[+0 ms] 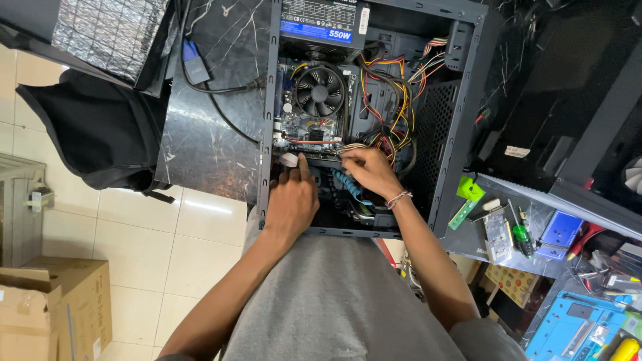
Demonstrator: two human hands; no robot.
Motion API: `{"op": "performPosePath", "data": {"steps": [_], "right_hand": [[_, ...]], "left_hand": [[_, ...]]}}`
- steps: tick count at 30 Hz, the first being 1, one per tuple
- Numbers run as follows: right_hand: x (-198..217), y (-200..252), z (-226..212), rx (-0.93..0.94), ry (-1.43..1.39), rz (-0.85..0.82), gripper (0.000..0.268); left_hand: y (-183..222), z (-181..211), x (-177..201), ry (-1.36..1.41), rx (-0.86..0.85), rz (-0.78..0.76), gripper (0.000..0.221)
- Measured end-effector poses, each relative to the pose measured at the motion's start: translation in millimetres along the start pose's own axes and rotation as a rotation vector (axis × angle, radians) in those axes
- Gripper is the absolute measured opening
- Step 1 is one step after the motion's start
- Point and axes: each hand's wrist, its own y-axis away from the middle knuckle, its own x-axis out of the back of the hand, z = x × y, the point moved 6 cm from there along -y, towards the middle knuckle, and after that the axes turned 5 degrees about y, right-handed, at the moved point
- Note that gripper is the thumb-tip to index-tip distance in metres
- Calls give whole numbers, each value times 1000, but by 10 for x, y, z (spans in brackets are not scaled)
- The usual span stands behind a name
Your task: The person takes a graphics card out of a box, removes its protective elements, and inserts it into a slot on the motherboard inside a computer case, then secures it with a screwdriver.
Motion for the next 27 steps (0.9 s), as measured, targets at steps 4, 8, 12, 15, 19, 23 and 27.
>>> {"op": "performPosePath", "data": {"steps": [4,8,12,15,19,23,27], "right_hand": [[16,122,-235,-24,-33,-37,34],[-7,103,-269,35,64,-12,40],[-15,43,-194,59,62,-6,41],[-9,68,-244,59,62,-9,40],[-28,72,-246,62,74,-12,41],[-39,11,-105,27,29,-28,36],[-33,7,-57,-10,-57,-41,35]], "left_hand": [[3,4,-23,-22,-2,14,62],[12,17,-92,-88,-13,38,64],[-10,31,-4,-83,-38,77,61],[14,23,-63,-80,-36,75,65],[17,37,-114,-115,-40,55,66],[10,22,-232,-160,-17,-9,73],[-10,8,-34,2,-16,-21,66]]}}
